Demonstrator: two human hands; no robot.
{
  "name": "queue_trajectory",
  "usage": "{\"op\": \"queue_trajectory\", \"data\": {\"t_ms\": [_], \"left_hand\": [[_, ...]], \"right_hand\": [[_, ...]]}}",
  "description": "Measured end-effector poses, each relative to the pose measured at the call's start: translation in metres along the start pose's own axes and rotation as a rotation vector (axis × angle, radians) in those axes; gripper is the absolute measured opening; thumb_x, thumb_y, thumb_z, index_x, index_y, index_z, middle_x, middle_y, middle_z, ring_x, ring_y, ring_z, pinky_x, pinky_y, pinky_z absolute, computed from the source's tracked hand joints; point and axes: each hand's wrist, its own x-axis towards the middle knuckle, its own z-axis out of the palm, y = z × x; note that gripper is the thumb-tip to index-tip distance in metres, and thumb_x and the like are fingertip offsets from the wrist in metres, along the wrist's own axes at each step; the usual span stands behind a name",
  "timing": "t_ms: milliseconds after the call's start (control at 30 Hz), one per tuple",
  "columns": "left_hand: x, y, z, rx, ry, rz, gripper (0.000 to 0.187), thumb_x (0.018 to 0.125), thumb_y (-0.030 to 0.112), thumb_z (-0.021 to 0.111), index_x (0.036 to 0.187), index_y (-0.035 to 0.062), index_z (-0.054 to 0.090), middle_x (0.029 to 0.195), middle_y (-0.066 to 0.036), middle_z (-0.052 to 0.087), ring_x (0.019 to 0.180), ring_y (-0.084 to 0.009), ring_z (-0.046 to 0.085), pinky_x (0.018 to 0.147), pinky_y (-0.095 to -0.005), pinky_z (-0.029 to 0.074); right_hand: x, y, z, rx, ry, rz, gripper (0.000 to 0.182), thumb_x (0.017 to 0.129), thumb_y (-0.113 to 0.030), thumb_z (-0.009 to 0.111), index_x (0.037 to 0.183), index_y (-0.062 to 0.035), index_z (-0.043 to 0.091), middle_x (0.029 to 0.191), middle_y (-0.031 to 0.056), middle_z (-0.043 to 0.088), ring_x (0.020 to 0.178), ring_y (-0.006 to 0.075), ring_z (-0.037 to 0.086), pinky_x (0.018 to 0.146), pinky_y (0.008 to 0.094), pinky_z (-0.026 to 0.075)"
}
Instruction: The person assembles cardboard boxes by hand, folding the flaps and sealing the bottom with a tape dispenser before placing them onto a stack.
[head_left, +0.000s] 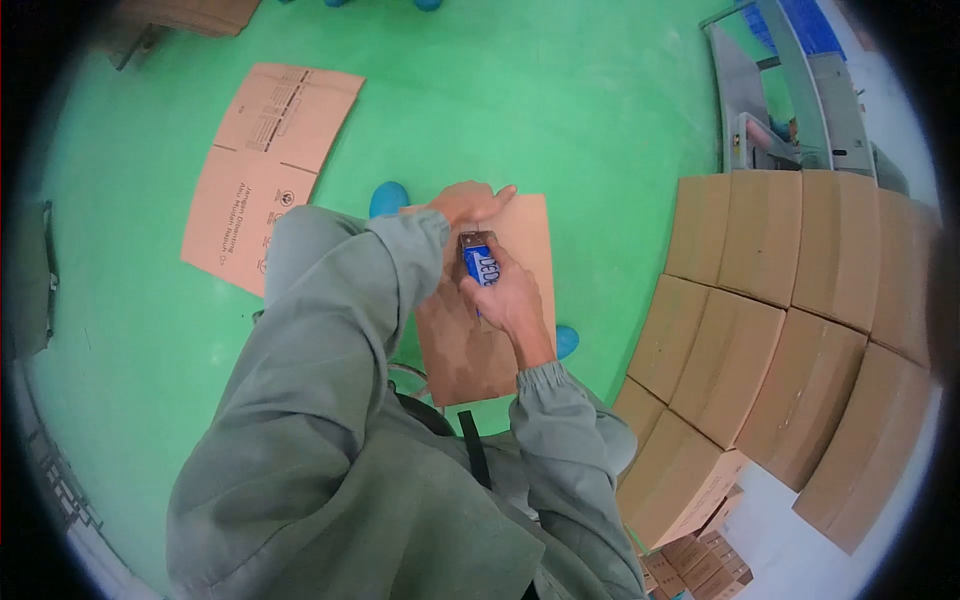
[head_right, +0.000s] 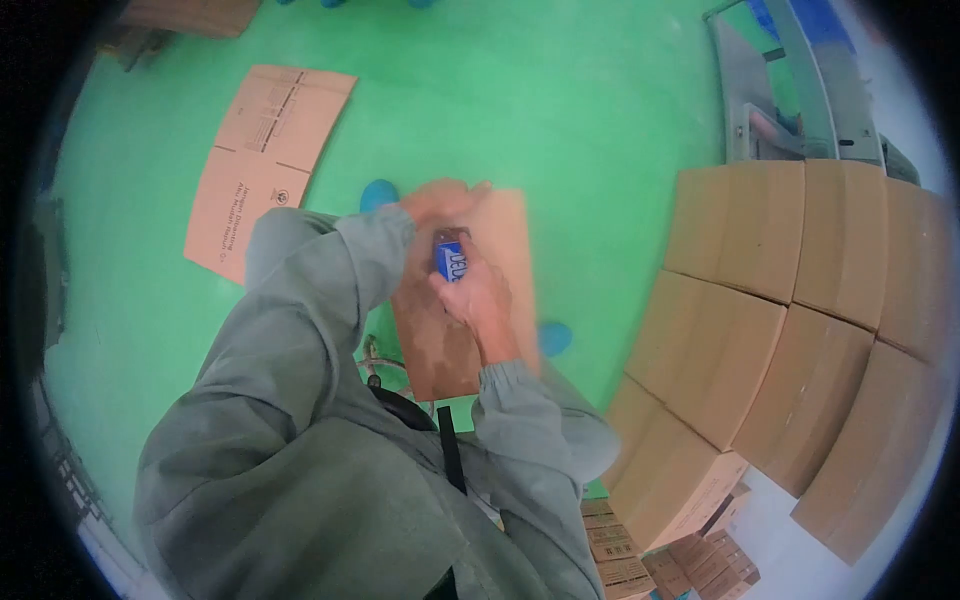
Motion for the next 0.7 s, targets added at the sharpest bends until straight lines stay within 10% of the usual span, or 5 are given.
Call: {"op": "queue_trajectory", "data": {"t_ms": [200, 267, 400, 467, 700], "left_hand": [[-0.015, -0.017, 0.028, 0.293, 0.388, 0.181, 0.063, 0.097, 0.055, 0.039, 0.117, 0.0010, 0.063, 0.135, -0.020, 0.054, 0.128, -0.0340, 0.048, 0.106, -0.0481, 0.037], [-0.014, -0.033, 0.054, 0.669, 0.976, 0.599, 0.066, 0.096, 0.055, 0.039, 0.132, 0.0011, 0.052, 0.146, -0.018, 0.043, 0.138, -0.0296, 0.038, 0.111, -0.0510, 0.030], [-0.075, -0.054, 0.120, 0.842, 0.714, 0.815, 0.076, 0.094, 0.058, 0.038, 0.145, 0.0020, 0.035, 0.155, -0.016, 0.028, 0.146, -0.0251, 0.023, 0.115, -0.0544, 0.020], [-0.118, -0.058, 0.150, 0.786, 0.171, 0.898, 0.082, 0.091, 0.052, 0.049, 0.148, -0.0012, 0.026, 0.157, -0.019, 0.021, 0.148, -0.0305, 0.016, 0.117, -0.0572, 0.012], [-0.148, -0.071, 0.194, 0.777, 0.058, 0.730, 0.098, 0.077, 0.060, 0.059, 0.150, 0.0030, 0.026, 0.160, -0.012, 0.018, 0.149, -0.0248, 0.013, 0.117, -0.0569, 0.012]], "right_hand": [[-0.050, 0.054, 0.010, -0.062, -0.158, -0.161, 0.070, 0.070, -0.041, 0.070, 0.132, -0.0116, 0.054, 0.114, 0.0244, 0.064, 0.106, 0.0402, 0.062, 0.092, 0.0450, 0.049], [-0.104, 0.084, 0.020, -0.090, -0.205, -0.094, 0.070, 0.070, -0.041, 0.070, 0.132, -0.0115, 0.055, 0.117, 0.0249, 0.063, 0.108, 0.0399, 0.061, 0.093, 0.0446, 0.049], [-0.152, 0.126, 0.031, -0.023, -0.127, -0.091, 0.074, 0.070, -0.037, 0.071, 0.137, -0.0117, 0.051, 0.118, 0.0241, 0.063, 0.109, 0.0391, 0.061, 0.094, 0.0432, 0.049], [-0.148, 0.115, 0.028, 0.022, -0.133, -0.083, 0.074, 0.070, -0.034, 0.071, 0.137, -0.0112, 0.050, 0.117, 0.0246, 0.063, 0.110, 0.0385, 0.061, 0.094, 0.0427, 0.049], [-0.141, 0.130, 0.033, -0.027, -0.142, -0.113, 0.079, 0.070, -0.035, 0.072, 0.138, -0.0062, 0.048, 0.116, 0.0251, 0.064, 0.106, 0.0391, 0.063, 0.092, 0.0426, 0.050]]}}
